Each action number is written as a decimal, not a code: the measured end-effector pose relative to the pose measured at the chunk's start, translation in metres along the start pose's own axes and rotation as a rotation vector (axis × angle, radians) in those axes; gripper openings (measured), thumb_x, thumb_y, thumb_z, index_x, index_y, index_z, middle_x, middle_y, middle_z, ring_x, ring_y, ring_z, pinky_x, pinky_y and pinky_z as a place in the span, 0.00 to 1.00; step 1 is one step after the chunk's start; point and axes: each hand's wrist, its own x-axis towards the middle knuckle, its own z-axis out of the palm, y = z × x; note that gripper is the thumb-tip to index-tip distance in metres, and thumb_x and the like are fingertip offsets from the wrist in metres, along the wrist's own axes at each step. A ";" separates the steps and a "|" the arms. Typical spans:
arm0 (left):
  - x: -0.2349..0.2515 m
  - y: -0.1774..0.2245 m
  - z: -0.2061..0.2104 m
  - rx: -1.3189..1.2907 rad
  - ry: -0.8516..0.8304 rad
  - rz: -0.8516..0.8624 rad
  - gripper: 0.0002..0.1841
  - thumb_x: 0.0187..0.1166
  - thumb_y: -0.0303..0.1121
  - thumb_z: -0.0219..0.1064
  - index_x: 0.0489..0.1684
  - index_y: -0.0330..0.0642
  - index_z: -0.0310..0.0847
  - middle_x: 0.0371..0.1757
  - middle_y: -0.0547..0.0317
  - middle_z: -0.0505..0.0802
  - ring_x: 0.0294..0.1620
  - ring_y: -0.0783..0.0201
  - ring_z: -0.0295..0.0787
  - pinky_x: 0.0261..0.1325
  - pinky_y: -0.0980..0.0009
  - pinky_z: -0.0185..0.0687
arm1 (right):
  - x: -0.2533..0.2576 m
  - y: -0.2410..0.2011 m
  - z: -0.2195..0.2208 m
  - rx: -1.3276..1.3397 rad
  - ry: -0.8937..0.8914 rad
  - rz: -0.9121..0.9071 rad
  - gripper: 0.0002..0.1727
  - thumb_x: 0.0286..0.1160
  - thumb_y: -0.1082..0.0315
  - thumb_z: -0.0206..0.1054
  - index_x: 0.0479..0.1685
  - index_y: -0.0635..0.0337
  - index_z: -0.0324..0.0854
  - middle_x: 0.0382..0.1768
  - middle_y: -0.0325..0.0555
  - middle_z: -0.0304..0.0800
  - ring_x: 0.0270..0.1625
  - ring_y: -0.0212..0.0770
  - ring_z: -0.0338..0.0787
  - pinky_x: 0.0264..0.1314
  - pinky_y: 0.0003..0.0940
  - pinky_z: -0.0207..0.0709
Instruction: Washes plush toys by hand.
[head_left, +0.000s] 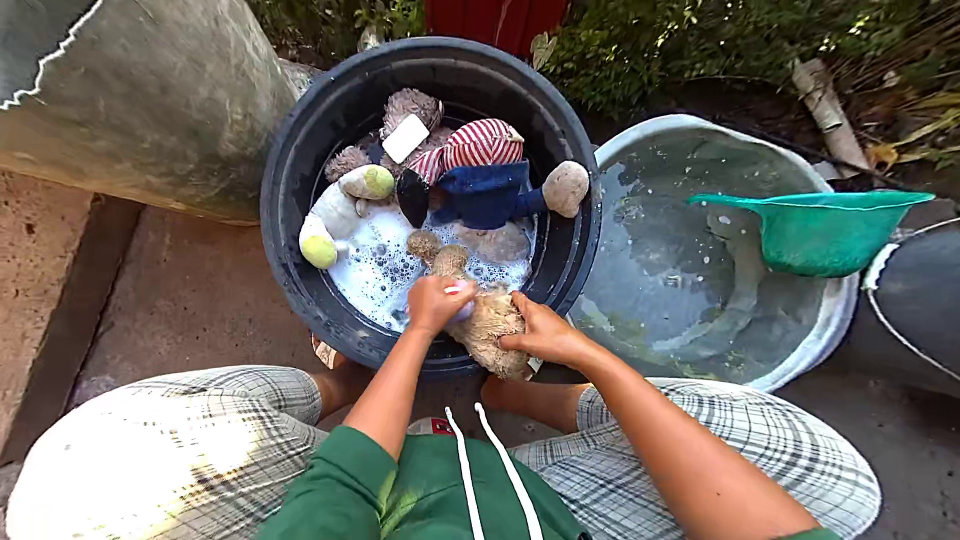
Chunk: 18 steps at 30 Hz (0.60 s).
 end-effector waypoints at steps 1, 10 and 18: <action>-0.004 0.021 -0.002 -0.111 0.090 0.162 0.26 0.76 0.49 0.69 0.15 0.33 0.83 0.20 0.44 0.88 0.28 0.46 0.88 0.35 0.42 0.81 | -0.002 0.004 0.002 0.038 0.016 -0.004 0.38 0.65 0.68 0.78 0.77 0.65 0.67 0.57 0.62 0.86 0.60 0.53 0.88 0.66 0.56 0.79; 0.009 -0.024 -0.004 0.150 -0.164 -0.283 0.31 0.78 0.63 0.64 0.39 0.37 0.91 0.45 0.37 0.94 0.56 0.36 0.90 0.58 0.31 0.79 | 0.006 0.001 0.005 0.106 0.048 0.071 0.38 0.60 0.68 0.78 0.76 0.63 0.68 0.64 0.60 0.84 0.66 0.50 0.86 0.70 0.52 0.78; 0.051 -0.047 -0.039 -0.008 0.148 -0.532 0.30 0.87 0.57 0.60 0.53 0.31 0.87 0.56 0.30 0.91 0.63 0.32 0.87 0.62 0.29 0.77 | 0.019 0.000 0.018 -0.056 0.218 0.109 0.53 0.52 0.52 0.84 0.82 0.68 0.65 0.76 0.68 0.71 0.77 0.62 0.74 0.80 0.58 0.66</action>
